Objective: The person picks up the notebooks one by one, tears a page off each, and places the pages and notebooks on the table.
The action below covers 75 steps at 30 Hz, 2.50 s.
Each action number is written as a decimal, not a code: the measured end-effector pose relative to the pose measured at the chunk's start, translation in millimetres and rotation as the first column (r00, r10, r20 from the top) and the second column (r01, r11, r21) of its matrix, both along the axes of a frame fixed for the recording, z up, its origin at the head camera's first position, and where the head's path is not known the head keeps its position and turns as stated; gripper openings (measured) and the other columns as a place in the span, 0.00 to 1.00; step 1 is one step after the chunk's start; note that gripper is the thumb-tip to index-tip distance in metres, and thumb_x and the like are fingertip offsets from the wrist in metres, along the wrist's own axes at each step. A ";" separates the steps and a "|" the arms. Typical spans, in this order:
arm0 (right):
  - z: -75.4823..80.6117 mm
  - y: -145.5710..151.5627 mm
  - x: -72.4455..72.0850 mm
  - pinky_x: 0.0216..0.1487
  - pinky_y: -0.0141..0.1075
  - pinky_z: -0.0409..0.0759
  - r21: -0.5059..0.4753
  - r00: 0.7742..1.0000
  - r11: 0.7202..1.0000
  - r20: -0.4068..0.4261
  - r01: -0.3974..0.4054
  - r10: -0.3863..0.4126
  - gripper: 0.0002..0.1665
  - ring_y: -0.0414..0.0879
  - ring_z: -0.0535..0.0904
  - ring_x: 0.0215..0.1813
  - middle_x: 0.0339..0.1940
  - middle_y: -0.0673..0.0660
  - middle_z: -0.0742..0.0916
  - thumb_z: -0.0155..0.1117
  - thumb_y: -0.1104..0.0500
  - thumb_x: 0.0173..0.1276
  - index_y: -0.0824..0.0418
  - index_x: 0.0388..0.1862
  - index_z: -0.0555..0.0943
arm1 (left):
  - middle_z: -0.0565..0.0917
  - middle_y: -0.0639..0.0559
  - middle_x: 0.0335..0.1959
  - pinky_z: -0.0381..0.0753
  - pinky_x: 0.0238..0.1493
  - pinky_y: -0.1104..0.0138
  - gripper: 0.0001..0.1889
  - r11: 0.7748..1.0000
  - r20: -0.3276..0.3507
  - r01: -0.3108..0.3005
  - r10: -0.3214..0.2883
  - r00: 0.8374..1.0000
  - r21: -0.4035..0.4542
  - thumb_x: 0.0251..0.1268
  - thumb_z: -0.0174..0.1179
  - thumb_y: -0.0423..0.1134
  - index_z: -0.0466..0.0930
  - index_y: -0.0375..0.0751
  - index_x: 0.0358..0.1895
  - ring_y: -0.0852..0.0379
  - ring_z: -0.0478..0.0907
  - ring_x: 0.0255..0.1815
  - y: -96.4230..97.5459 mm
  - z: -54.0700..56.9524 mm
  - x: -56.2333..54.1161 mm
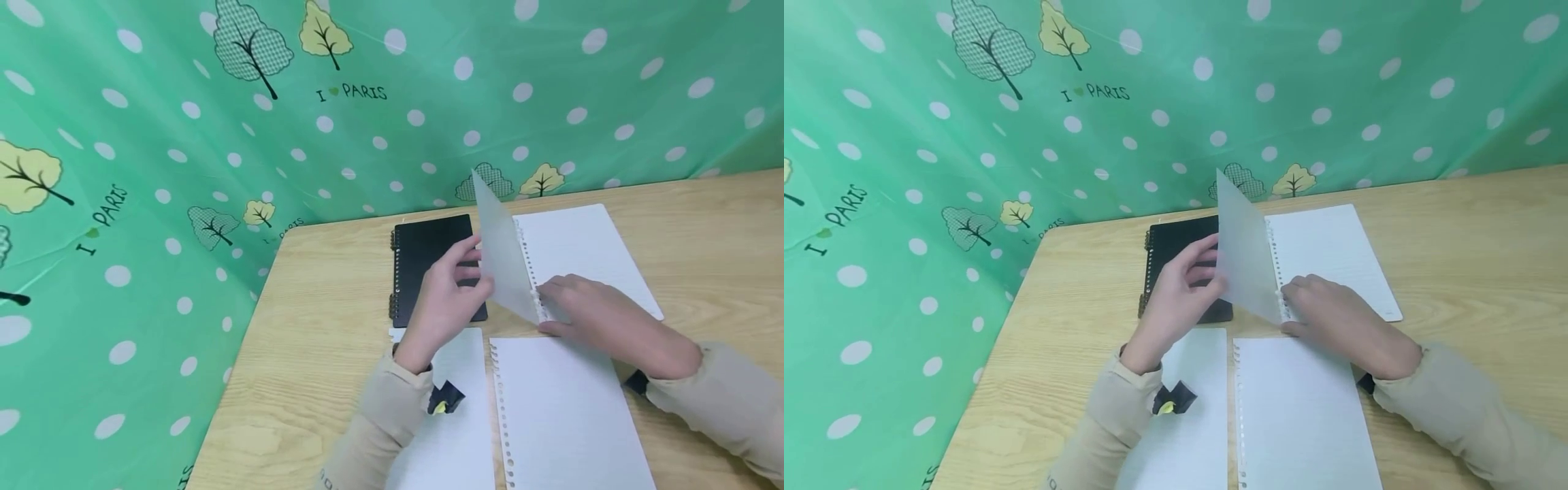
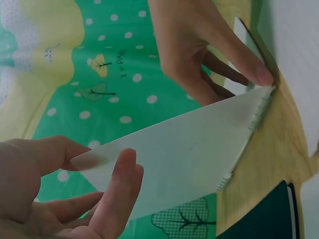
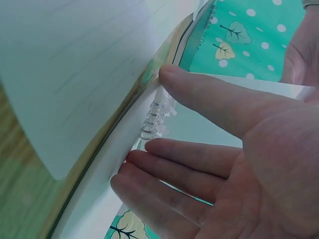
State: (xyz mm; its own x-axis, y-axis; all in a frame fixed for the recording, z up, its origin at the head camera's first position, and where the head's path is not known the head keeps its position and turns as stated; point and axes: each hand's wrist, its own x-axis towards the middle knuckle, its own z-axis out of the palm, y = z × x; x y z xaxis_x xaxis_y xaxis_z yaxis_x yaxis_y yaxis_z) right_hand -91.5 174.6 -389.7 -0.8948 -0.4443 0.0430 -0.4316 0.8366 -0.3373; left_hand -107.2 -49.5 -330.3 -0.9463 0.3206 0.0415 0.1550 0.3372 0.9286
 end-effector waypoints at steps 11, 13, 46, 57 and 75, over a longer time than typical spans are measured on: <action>2.9 -0.3 -2.2 0.44 0.52 0.83 -0.002 1.000 1.000 -0.001 -0.010 0.010 0.29 0.54 0.83 0.44 0.43 0.61 0.86 0.78 0.53 0.57 0.70 0.51 0.82 | 0.83 0.50 0.60 0.83 0.45 0.76 0.19 0.997 -0.015 -0.056 0.056 0.998 0.046 0.71 0.57 0.33 0.78 0.39 0.64 0.65 0.84 0.49 20.9 9.0 5.3; 3.6 3.1 -2.7 0.44 0.52 0.82 -0.005 1.000 1.000 0.017 -0.009 0.009 0.29 0.53 0.82 0.44 0.43 0.60 0.86 0.77 0.53 0.57 0.69 0.52 0.82 | 0.82 0.51 0.60 0.83 0.44 0.76 0.19 0.998 -0.017 -0.057 0.058 0.998 0.034 0.72 0.57 0.34 0.78 0.40 0.64 0.66 0.83 0.49 25.5 8.9 6.9; 56.7 25.4 8.0 0.43 0.09 0.68 -0.574 0.936 0.805 -0.183 0.147 -0.301 0.19 0.12 0.76 0.44 0.52 0.38 0.87 0.59 0.59 0.75 0.47 0.62 0.82 | 0.73 0.55 0.69 0.76 0.55 0.80 0.35 0.947 -0.104 0.185 -0.219 0.970 -0.264 0.65 0.68 0.41 0.65 0.44 0.74 0.62 0.75 0.63 52.1 -32.9 6.3; 60.2 27.9 5.5 0.38 0.07 0.68 -0.547 0.931 0.808 -0.131 0.218 -0.340 0.20 0.06 0.69 0.41 0.52 0.63 0.88 0.59 0.55 0.75 0.57 0.62 0.81 | 0.60 0.56 0.78 0.57 0.73 0.76 0.39 0.811 -0.080 0.279 -0.370 0.926 -0.515 0.70 0.61 0.48 0.54 0.45 0.79 0.64 0.57 0.77 55.7 -45.0 3.4; 68.2 39.6 9.2 0.28 0.07 0.66 -0.432 0.918 0.870 -0.192 0.237 -0.346 0.14 0.02 0.64 0.31 0.42 0.69 0.89 0.70 0.66 0.63 0.66 0.49 0.86 | 0.46 0.53 0.82 0.46 0.76 0.77 0.41 0.660 -0.028 0.321 -0.460 0.888 -0.679 0.73 0.57 0.49 0.45 0.43 0.80 0.63 0.44 0.81 61.3 -50.1 4.7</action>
